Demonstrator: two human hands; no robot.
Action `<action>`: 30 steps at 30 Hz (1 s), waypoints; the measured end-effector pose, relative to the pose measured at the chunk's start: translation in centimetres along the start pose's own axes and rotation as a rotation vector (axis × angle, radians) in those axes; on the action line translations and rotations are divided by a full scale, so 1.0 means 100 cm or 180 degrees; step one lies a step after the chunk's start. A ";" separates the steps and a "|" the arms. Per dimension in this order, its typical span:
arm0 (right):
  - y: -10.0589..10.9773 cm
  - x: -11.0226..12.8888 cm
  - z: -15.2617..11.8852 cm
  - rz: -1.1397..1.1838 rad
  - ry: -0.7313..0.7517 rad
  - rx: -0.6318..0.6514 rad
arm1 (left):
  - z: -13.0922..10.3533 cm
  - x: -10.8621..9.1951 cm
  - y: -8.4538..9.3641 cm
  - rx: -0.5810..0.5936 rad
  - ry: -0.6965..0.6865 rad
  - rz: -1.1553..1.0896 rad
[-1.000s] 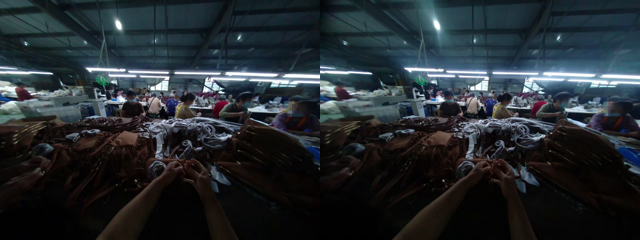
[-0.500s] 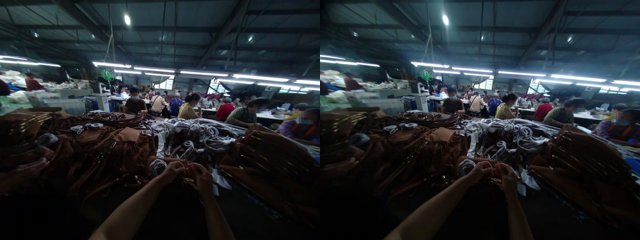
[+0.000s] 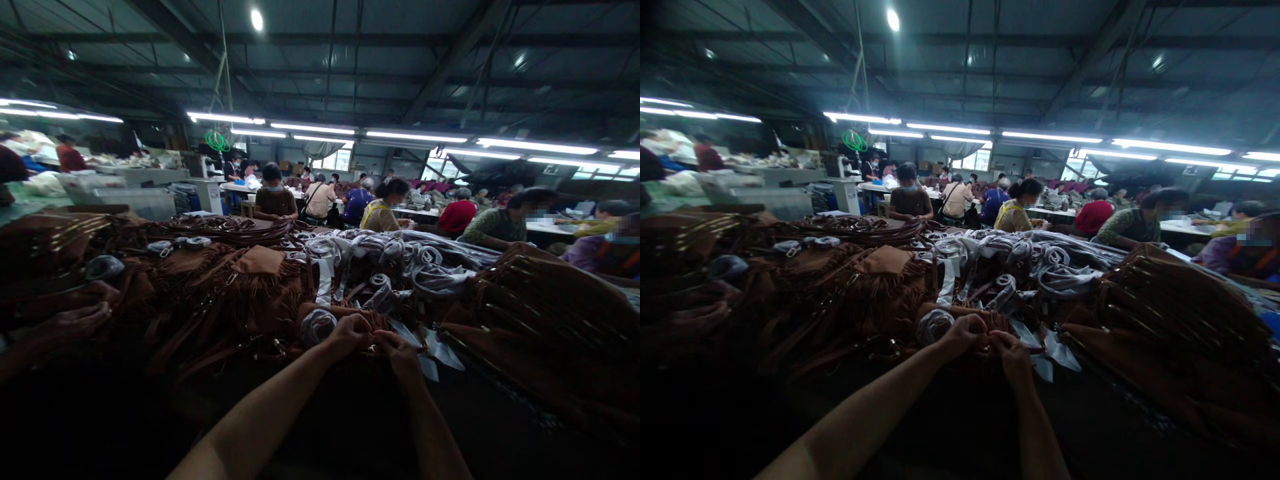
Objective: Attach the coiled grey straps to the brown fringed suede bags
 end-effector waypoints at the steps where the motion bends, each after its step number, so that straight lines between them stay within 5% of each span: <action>1: 0.000 0.000 0.001 -0.0055 0.0024 0.0014 | 0.000 0.000 0.000 -0.0002 -0.0008 0.0009; 30: -0.005 0.002 -0.008 -0.0560 0.0067 0.0105 | -0.002 -0.001 0.001 -0.0022 0.0060 0.0095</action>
Point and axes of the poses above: each hand's wrist, its own z-axis towards the middle knuckle, its own y-axis out of the back of the hand, x = y × z, the point moved 7 cm from there along z, towards the middle knuckle, and after that the axes turned 4 degrees about z, right-handed, at the moved point
